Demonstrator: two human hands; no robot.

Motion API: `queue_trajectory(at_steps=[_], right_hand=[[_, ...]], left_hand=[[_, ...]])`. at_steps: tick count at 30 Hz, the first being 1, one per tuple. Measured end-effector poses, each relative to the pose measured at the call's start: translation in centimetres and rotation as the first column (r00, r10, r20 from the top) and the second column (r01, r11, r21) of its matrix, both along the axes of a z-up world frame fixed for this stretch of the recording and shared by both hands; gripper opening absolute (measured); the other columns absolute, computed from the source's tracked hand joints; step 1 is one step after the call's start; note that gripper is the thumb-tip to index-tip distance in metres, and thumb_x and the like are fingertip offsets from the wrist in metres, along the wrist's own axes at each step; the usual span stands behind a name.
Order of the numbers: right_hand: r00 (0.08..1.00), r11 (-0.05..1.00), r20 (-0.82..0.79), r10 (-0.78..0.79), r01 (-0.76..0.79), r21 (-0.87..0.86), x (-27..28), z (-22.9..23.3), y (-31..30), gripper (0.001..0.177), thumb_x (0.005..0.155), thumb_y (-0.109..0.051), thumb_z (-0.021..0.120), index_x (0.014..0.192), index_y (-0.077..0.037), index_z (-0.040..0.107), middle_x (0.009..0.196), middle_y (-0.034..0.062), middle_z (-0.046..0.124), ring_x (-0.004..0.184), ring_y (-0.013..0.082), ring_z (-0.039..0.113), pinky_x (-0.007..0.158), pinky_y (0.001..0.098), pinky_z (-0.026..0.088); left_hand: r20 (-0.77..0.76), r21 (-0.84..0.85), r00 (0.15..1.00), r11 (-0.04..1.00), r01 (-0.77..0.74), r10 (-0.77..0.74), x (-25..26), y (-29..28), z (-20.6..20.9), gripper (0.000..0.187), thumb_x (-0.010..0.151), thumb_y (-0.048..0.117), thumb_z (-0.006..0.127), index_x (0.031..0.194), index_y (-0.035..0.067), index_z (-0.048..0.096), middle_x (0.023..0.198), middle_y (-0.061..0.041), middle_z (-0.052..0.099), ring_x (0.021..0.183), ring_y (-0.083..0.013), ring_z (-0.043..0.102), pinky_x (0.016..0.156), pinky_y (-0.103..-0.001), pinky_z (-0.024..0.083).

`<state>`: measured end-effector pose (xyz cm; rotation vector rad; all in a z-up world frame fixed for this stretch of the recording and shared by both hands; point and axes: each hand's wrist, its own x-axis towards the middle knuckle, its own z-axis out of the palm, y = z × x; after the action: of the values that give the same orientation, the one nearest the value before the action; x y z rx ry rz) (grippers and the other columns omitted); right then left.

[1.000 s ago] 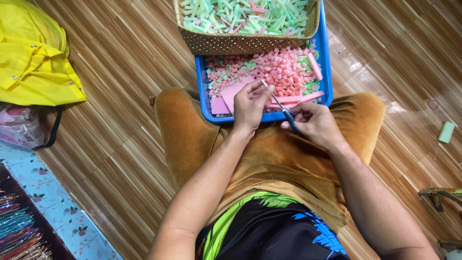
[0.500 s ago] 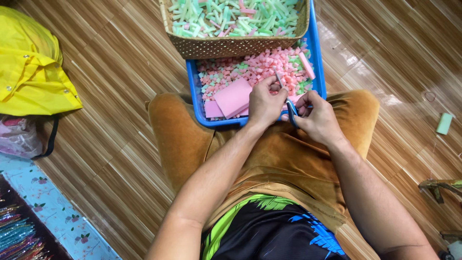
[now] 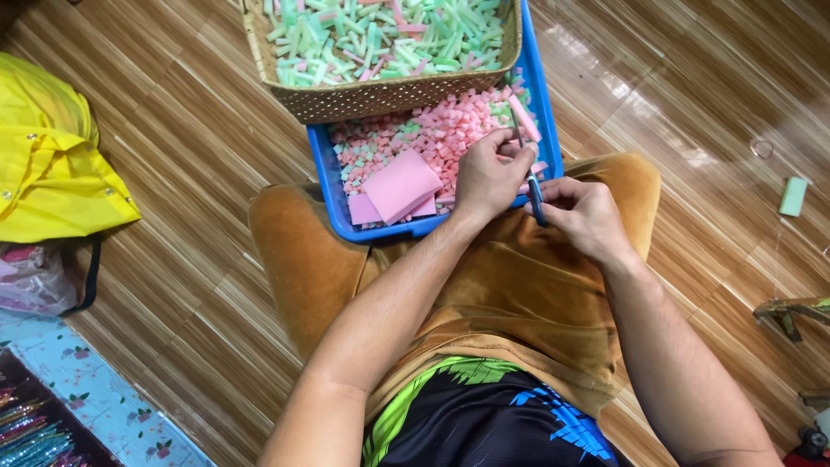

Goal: The person sits cross-legged on the floor and uses scissors to cut pink foam strips into small pieces. The cut pieces fall into a blue tray that already contains pink and green foam pieces. A woven basket filled with green foam pieces sits above the tray.

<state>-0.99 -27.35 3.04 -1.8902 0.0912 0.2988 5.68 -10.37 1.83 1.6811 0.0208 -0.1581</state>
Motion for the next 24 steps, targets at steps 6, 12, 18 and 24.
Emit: queue_trajectory(at_steps=[6, 12, 18, 24], right_hand=[[0.990, 0.987, -0.131, -0.043, 0.062, 0.146, -0.7, -1.3, -2.0, 0.016, 0.090, -0.013, 0.079, 0.096, 0.001, 0.076, 0.084, 0.0030, 0.071, 0.072, 0.0068, 0.059, 0.066, 0.0224, 0.048], [0.989, 0.958, -0.129, -0.074, 0.106, 0.267, -1.7, -2.5, -3.0, 0.015, 0.090, -0.015, 0.076, 0.095, 0.000, 0.075, 0.088, 0.0013, 0.072, 0.076, 0.0068, 0.062, 0.070, 0.0229, 0.050], [0.990, 0.930, -0.126, -0.061, 0.103, 0.353, -2.6, -2.8, -3.5, 0.018, 0.091, -0.015, 0.079, 0.096, 0.001, 0.072, 0.097, 0.0025, 0.068, 0.085, 0.0087, 0.060, 0.077, 0.0243, 0.049], [0.987, 0.928, -0.160, -0.004, 0.064, 0.368, -2.5, -2.4, -3.7, 0.027, 0.088, -0.016, 0.078, 0.106, 0.001, 0.069, 0.104, 0.0032, 0.068, 0.089, 0.0083, 0.062, 0.080, 0.0262, 0.054]], left_hand=[[-0.128, -0.040, 0.984, 0.992, 0.118, -0.122, 1.3, -1.4, -1.2, 0.029, 0.098, 0.026, 0.066, 0.106, 0.001, 0.076, 0.078, -0.008, 0.076, 0.066, -0.0172, 0.075, 0.055, -0.033, 0.058], [0.233, 0.396, 0.970, 0.918, -0.028, -0.071, 4.5, -1.2, -2.7, 0.016, 0.095, 0.023, 0.068, 0.102, 0.010, 0.072, 0.095, -0.009, 0.073, 0.093, -0.0239, 0.074, 0.085, -0.040, 0.059], [0.258, 0.614, 0.955, 0.788, -0.042, -0.149, 5.5, -1.6, -2.3, 0.037, 0.084, 0.024, 0.073, 0.119, 0.013, 0.065, 0.115, -0.016, 0.060, 0.097, -0.0355, 0.067, 0.078, -0.048, 0.056], [0.137, 0.723, 0.975, 0.691, 0.021, -0.174, 6.2, -3.1, -3.4, 0.031, 0.085, 0.023, 0.076, 0.113, 0.014, 0.068, 0.111, -0.008, 0.064, 0.102, -0.0267, 0.069, 0.086, -0.044, 0.057]])
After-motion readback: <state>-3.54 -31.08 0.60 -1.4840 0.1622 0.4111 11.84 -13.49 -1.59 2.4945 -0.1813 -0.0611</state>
